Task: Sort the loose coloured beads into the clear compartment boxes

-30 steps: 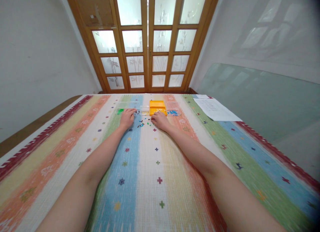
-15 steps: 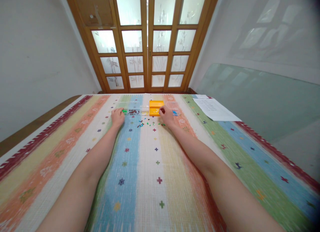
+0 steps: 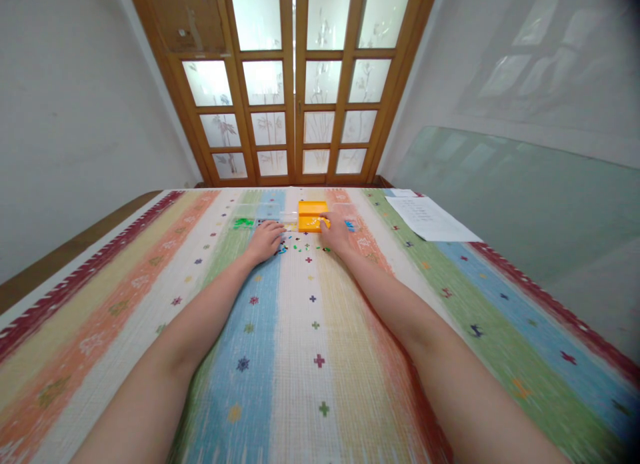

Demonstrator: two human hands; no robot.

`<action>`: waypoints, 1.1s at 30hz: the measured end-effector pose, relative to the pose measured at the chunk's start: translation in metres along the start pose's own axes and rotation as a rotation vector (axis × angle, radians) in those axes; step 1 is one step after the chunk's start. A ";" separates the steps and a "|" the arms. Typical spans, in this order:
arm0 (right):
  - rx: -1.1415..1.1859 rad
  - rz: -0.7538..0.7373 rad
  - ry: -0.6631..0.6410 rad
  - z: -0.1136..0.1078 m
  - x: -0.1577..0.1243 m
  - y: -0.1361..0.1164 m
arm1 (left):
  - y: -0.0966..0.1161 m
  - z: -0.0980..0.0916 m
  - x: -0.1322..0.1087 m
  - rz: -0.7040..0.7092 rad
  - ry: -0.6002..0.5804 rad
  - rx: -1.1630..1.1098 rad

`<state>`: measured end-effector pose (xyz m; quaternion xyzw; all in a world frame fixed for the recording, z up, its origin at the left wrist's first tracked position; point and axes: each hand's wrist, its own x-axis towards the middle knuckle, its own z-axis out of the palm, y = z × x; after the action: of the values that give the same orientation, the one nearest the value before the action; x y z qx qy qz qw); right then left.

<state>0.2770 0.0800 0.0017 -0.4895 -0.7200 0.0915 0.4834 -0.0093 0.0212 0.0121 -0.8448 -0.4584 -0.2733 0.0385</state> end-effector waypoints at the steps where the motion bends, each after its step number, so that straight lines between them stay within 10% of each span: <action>1: -0.008 -0.016 -0.016 0.001 0.000 0.000 | 0.008 0.001 0.001 0.045 -0.038 -0.011; 15: -0.046 -0.120 -0.092 0.009 -0.004 -0.005 | 0.032 0.019 0.007 0.070 -0.241 -0.057; 33: -0.129 -0.336 -0.404 0.005 -0.015 -0.030 | 0.017 0.017 0.005 -0.021 -0.133 -0.021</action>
<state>0.2553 0.0543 0.0082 -0.3644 -0.8774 0.0599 0.3061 0.0133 0.0202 0.0031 -0.8567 -0.4658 -0.2216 -0.0036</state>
